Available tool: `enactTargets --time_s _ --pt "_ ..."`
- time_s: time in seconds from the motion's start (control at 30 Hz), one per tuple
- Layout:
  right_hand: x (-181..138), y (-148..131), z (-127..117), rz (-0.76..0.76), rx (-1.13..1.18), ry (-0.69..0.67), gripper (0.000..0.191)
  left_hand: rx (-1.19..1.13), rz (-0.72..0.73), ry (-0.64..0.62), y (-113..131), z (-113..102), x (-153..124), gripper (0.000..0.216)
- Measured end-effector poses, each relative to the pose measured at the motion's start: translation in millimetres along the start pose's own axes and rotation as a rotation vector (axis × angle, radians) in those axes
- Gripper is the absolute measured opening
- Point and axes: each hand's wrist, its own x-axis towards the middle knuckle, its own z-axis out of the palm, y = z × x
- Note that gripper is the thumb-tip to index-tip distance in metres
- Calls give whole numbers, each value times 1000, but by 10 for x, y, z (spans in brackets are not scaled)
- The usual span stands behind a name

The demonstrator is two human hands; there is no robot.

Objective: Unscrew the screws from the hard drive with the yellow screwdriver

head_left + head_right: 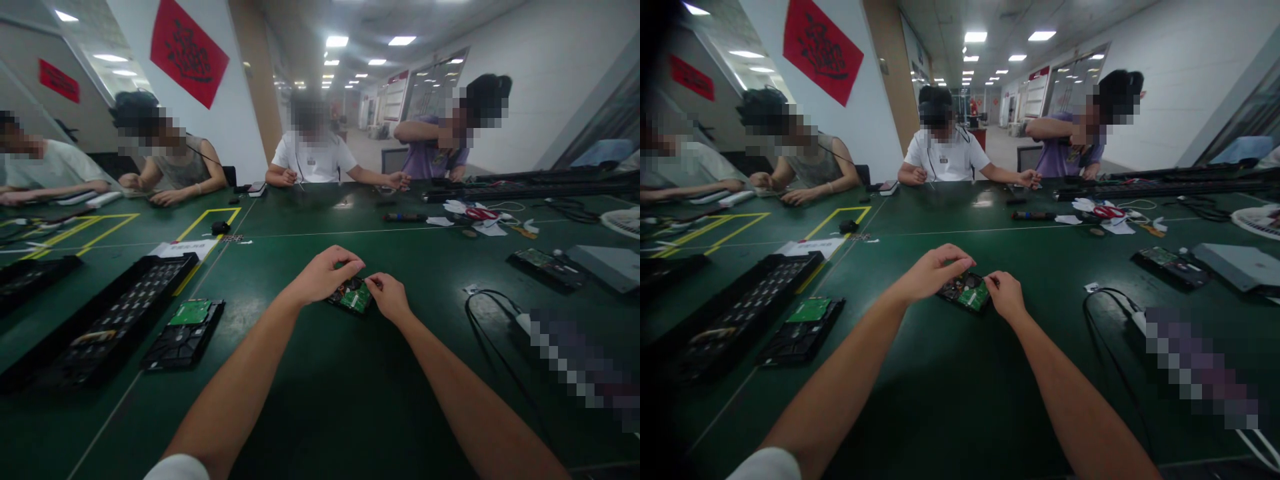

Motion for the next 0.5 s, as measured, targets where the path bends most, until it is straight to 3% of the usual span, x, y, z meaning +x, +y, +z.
enactTargets --time_s 0.1,0.5 --pt "2 1 -4 -5 10 -3 28 136 53 42 21 -20 37 24" --pt "-55 34 -23 51 59 -32 26 320 14 290 44 26 -94 12"
